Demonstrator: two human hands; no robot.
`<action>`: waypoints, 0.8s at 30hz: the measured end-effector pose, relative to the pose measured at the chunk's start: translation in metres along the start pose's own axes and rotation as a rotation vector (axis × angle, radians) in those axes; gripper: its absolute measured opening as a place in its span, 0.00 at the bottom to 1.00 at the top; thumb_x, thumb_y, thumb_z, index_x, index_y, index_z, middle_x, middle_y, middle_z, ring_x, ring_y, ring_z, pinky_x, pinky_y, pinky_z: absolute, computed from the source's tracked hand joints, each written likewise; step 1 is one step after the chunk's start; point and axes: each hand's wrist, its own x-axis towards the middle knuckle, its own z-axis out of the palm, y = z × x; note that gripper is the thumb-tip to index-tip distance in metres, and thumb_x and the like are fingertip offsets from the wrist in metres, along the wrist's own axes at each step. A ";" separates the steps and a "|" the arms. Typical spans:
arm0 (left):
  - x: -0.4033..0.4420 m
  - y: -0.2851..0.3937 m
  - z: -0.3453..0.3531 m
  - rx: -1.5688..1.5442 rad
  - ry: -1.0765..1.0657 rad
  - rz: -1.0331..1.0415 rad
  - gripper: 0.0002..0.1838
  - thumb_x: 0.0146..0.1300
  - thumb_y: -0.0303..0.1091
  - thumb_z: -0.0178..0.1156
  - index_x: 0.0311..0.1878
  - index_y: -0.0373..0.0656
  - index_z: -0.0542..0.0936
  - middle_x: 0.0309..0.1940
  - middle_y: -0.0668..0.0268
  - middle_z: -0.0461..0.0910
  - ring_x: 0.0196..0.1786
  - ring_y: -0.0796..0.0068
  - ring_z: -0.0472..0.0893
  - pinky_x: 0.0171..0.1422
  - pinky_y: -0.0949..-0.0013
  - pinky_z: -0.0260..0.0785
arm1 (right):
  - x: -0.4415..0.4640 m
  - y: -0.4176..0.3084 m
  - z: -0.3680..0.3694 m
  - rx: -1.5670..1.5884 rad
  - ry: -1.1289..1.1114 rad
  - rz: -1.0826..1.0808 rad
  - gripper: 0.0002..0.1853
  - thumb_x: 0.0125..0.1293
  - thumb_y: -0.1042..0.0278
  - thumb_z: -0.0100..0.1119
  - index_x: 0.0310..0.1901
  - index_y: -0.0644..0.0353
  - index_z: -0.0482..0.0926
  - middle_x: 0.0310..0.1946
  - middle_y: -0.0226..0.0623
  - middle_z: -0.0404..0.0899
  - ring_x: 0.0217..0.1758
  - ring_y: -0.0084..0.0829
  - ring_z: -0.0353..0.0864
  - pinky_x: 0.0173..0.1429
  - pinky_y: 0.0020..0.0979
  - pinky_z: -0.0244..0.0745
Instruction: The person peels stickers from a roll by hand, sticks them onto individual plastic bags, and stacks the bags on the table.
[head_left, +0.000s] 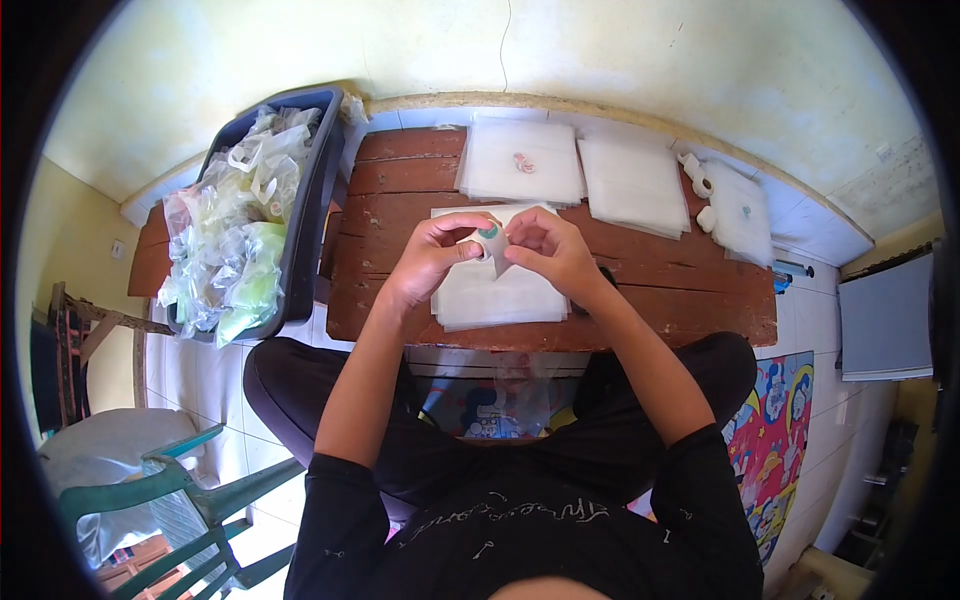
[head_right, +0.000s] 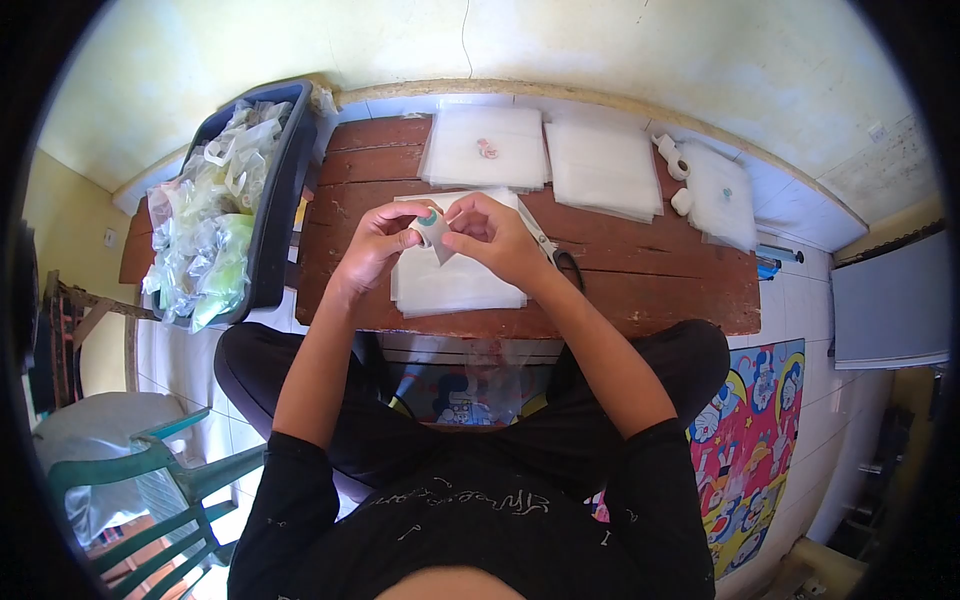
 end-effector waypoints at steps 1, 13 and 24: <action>0.000 0.001 0.000 0.000 0.000 0.000 0.16 0.59 0.27 0.70 0.51 0.39 0.83 0.51 0.66 0.82 0.52 0.75 0.78 0.60 0.68 0.70 | 0.000 0.000 0.003 0.000 0.000 0.000 0.14 0.63 0.78 0.64 0.50 0.64 0.76 0.42 0.38 0.83 0.45 0.23 0.81 0.51 0.26 0.76; 0.002 0.006 0.024 -0.084 0.145 -0.143 0.18 0.64 0.28 0.66 0.57 0.39 0.78 0.53 0.61 0.80 0.56 0.74 0.79 0.63 0.68 0.71 | 0.002 0.002 0.012 -0.396 0.259 -0.144 0.16 0.59 0.74 0.71 0.46 0.63 0.76 0.31 0.36 0.85 0.34 0.19 0.83 0.40 0.23 0.78; 0.003 -0.001 0.031 0.318 0.136 0.156 0.19 0.64 0.26 0.66 0.57 0.34 0.77 0.43 0.60 0.85 0.48 0.75 0.83 0.54 0.70 0.77 | 0.006 -0.013 0.012 -0.632 0.221 -0.596 0.16 0.57 0.78 0.68 0.49 0.65 0.82 0.43 0.43 0.84 0.43 0.32 0.86 0.42 0.28 0.82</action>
